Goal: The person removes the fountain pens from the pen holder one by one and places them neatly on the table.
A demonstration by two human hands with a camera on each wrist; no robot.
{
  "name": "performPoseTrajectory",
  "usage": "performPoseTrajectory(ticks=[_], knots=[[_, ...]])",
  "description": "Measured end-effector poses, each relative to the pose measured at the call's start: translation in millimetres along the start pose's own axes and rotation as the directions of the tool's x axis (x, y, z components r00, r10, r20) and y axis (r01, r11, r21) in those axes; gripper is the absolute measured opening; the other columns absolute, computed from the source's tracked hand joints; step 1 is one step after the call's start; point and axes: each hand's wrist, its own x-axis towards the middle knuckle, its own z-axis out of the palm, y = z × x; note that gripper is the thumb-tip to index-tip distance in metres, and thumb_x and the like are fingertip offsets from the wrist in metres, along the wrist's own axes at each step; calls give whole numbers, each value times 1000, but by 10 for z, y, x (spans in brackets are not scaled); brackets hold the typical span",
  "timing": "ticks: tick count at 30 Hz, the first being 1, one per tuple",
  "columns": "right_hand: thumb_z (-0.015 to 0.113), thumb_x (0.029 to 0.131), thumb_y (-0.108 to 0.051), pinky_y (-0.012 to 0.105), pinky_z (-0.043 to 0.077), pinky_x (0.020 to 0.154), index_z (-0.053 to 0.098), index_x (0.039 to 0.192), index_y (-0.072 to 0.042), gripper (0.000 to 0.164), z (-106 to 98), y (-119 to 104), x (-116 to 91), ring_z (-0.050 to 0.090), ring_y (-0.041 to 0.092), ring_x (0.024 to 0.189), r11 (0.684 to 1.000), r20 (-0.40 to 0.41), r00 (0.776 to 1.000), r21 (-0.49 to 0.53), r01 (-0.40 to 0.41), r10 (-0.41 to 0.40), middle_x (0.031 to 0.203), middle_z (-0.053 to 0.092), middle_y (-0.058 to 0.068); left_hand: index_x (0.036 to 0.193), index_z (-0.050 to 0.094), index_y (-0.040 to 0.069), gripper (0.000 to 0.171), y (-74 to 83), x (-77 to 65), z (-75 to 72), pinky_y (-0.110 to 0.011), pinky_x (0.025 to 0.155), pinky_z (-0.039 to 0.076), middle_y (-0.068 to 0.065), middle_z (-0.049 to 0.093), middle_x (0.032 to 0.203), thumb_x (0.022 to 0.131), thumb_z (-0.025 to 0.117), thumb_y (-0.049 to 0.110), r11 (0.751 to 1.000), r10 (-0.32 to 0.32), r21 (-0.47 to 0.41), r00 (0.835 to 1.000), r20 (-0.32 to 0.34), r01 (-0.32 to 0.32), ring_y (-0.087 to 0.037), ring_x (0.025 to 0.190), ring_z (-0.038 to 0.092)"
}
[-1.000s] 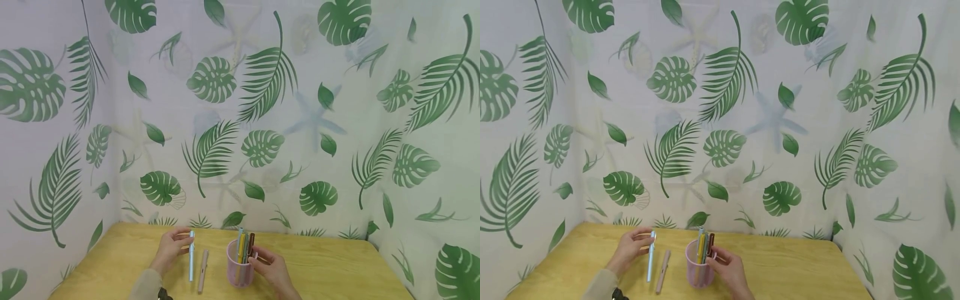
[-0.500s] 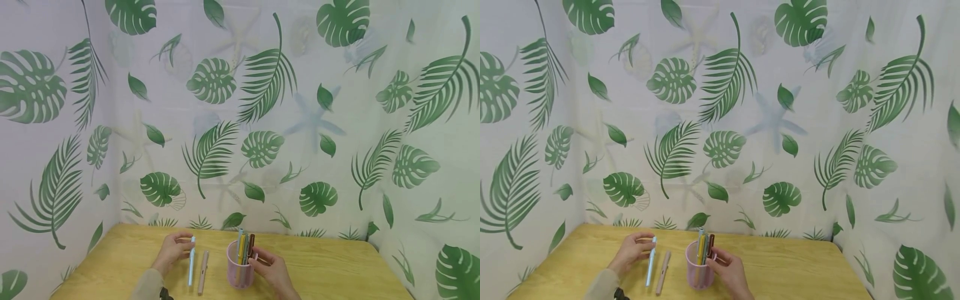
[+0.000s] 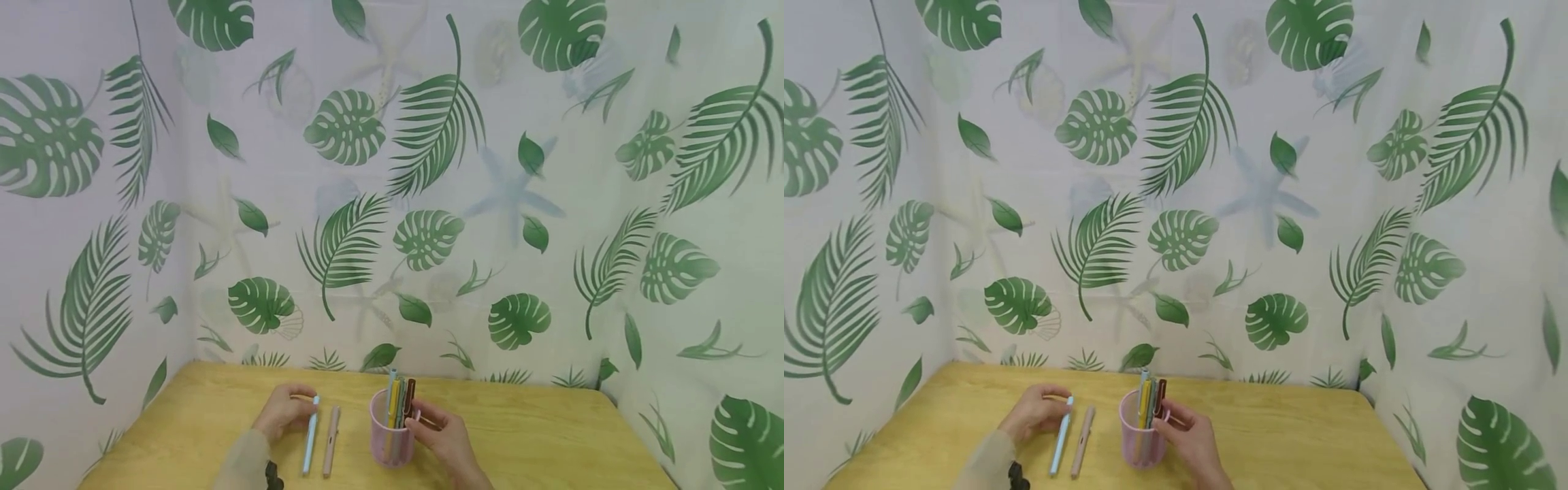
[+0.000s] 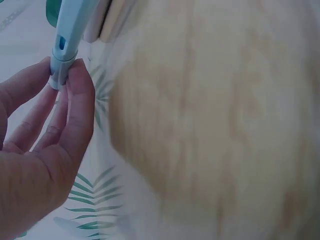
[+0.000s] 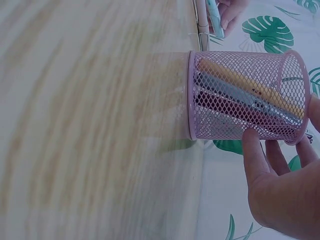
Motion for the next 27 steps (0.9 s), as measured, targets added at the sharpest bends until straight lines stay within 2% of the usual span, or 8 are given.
performPoseTrajectory(ticks=[4, 14, 27], knots=[[74, 89, -22, 41, 53, 96, 57, 133, 2, 53, -8, 0, 7, 56, 42, 123, 1000, 17, 1000, 11, 19, -19, 138, 53, 27, 115, 58, -9, 35, -13, 22, 16, -35, 64, 59, -15, 69, 84, 81, 68, -10, 1000, -17, 16, 1000, -4, 17, -18, 69, 67], [73, 89, -22, 42, 53, 96, 57, 132, 3, 52, -26, 3, 23, 56, 43, 122, 999, 24, 999, -5, 34, -34, 139, 52, 27, 107, 61, -8, 32, 13, 42, 79, -33, 59, 58, -18, 71, 81, 76, 70, -12, 999, -28, 28, 999, -45, 29, -16, 63, 65], [73, 90, -24, 43, 53, 97, 55, 133, 4, 55, -30, 19, 13, 55, 44, 123, 999, 8, 999, -19, 44, -44, 139, 51, 28, 108, 61, -10, 33, 14, 49, 106, -31, 58, 58, -14, 71, 81, 77, 72, -10, 999, -12, 35, 998, -61, 15, -16, 66, 66]])
